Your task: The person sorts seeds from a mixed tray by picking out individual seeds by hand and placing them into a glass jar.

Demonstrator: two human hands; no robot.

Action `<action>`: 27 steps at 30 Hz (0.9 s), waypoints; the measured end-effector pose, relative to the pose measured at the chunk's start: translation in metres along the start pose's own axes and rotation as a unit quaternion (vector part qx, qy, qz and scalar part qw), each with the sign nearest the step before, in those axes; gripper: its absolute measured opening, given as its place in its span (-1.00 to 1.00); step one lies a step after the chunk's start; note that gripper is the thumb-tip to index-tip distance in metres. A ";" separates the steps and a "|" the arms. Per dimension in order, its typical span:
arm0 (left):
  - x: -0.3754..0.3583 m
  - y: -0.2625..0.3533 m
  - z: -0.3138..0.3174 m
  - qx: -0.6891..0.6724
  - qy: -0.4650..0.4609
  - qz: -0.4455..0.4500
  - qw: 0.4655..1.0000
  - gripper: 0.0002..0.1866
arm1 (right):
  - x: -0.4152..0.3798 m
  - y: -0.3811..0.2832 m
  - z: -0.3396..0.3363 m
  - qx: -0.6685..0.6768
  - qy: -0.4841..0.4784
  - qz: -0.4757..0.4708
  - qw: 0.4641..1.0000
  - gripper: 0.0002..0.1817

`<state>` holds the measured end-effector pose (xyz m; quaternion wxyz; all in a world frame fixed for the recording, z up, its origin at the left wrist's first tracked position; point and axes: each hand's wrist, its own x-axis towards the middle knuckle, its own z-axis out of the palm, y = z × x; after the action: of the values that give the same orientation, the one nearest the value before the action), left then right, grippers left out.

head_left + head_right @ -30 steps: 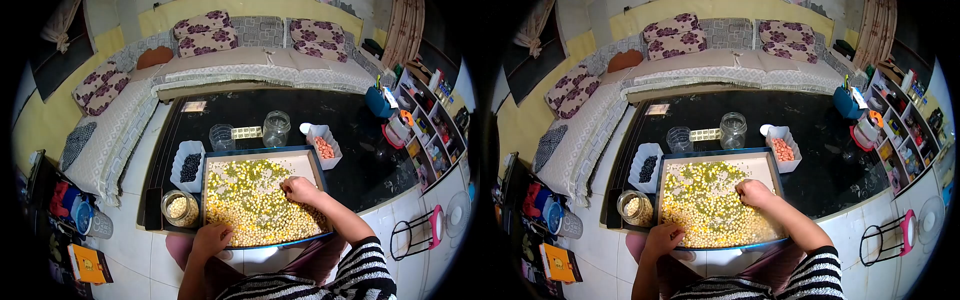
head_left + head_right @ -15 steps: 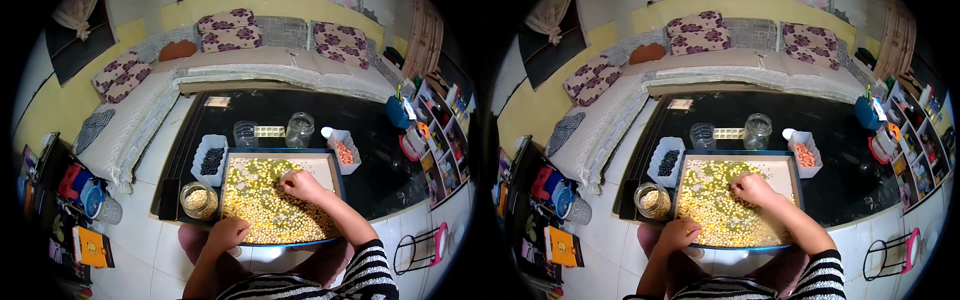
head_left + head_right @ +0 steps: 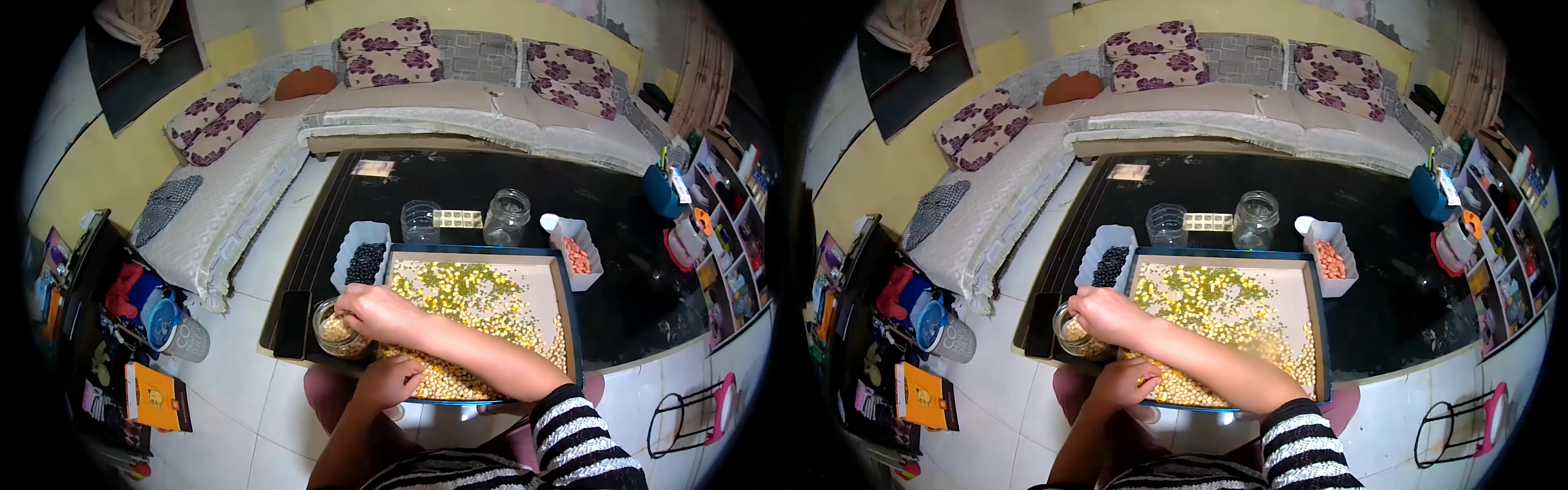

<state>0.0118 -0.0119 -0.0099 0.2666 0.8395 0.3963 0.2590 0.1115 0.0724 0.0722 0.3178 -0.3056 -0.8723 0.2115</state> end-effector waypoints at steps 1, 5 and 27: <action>0.001 0.000 0.000 -0.004 -0.002 0.004 1.000 -0.86 | -0.004 0.002 -0.002 0.013 0.012 -0.001 1.000 -0.85; 0.000 0.001 -0.003 -0.001 -0.027 -0.020 0.999 -0.85 | -0.043 0.031 -0.040 -0.028 0.059 0.075 0.995 -0.88; 0.001 0.004 -0.004 0.040 -0.052 -0.047 0.997 -0.86 | -0.148 0.113 -0.043 -0.122 -0.085 0.285 0.947 -0.83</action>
<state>0.0117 -0.0122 -0.0042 0.2650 0.8421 0.4310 0.1865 0.2770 0.0626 -0.0237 0.1296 -0.5587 -0.7917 0.2105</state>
